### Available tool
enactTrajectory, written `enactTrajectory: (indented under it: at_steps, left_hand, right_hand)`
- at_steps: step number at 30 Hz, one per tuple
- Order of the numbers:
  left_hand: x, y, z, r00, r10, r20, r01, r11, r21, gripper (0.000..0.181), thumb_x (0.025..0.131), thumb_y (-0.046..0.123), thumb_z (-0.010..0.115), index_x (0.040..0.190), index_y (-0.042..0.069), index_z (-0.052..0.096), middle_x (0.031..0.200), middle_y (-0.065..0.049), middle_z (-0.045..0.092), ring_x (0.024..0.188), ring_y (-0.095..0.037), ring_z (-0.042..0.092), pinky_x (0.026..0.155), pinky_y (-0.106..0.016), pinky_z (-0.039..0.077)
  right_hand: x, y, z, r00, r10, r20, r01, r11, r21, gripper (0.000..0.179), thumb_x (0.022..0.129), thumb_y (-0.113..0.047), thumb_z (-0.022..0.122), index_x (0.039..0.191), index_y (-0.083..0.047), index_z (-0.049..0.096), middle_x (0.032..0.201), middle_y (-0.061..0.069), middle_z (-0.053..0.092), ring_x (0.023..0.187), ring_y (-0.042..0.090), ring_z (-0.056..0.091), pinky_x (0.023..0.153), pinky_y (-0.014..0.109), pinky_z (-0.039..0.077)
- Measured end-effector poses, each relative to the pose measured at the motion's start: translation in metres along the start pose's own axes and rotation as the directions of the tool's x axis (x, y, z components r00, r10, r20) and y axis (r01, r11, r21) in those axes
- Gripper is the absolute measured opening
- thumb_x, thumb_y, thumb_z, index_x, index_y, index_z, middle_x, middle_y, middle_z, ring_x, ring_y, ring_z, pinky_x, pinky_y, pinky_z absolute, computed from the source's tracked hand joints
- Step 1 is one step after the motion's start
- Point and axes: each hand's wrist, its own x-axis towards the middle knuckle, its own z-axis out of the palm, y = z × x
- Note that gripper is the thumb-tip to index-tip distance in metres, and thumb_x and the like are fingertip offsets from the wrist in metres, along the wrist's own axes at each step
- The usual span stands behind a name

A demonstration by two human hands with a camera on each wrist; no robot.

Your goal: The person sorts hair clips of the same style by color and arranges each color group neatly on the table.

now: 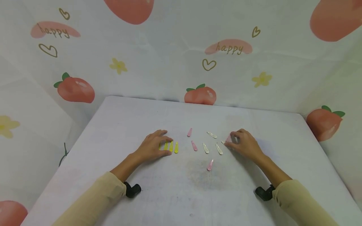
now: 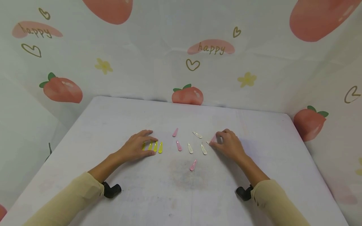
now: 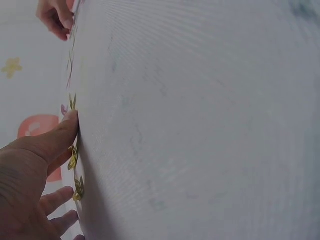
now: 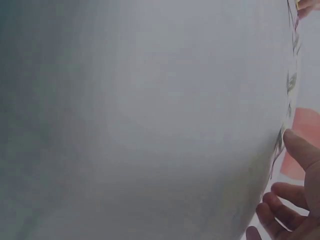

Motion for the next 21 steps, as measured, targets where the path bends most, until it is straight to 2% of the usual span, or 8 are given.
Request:
enactTrajectory:
  at_steps: [9,13,17,21]
  left_hand:
    - [0.004,-0.001,-0.003,1.0,0.025,0.011,-0.026,1.0,0.017,0.049,0.081,0.04,0.082,0.124,0.019,0.071,0.146,-0.016,0.049,0.14,-0.035,0.039,0.108,-0.06,0.032]
    - [0.008,-0.001,-0.005,0.999,0.036,0.028,-0.037,0.999,0.029,0.049,0.08,0.041,0.082,0.123,0.021,0.07,0.145,-0.015,0.051,0.139,-0.034,0.04,0.105,-0.061,0.034]
    - [0.011,0.001,-0.006,0.999,0.019,0.043,-0.02,0.999,0.035,0.047,0.079,0.042,0.08,0.12,0.022,0.07,0.143,-0.014,0.051,0.139,-0.032,0.039,0.104,-0.062,0.034]
    - [0.015,0.005,-0.006,0.999,-0.029,0.028,0.028,0.999,0.032,0.039,0.081,0.047,0.074,0.111,0.023,0.072,0.138,-0.011,0.054,0.136,-0.029,0.041,0.101,-0.063,0.034]
  right_hand:
    - [0.006,0.003,-0.002,1.0,-0.022,0.022,0.021,1.0,0.007,0.047,0.083,-0.028,0.08,0.115,0.005,0.07,0.108,0.021,0.063,0.097,0.035,0.057,0.083,0.051,0.048]
    - [0.008,0.003,-0.003,1.0,0.002,0.028,-0.003,1.0,0.028,0.047,0.082,-0.028,0.081,0.115,0.004,0.07,0.108,0.02,0.063,0.095,0.034,0.057,0.082,0.05,0.049]
    - [0.009,0.003,-0.004,0.999,0.03,0.043,-0.032,0.998,0.055,0.049,0.082,-0.028,0.082,0.116,0.005,0.069,0.109,0.02,0.062,0.097,0.034,0.056,0.085,0.05,0.05]
    - [0.011,0.002,-0.004,0.998,0.024,0.051,-0.028,0.997,0.074,0.048,0.082,-0.027,0.082,0.115,0.005,0.069,0.109,0.02,0.062,0.098,0.035,0.057,0.084,0.05,0.049]
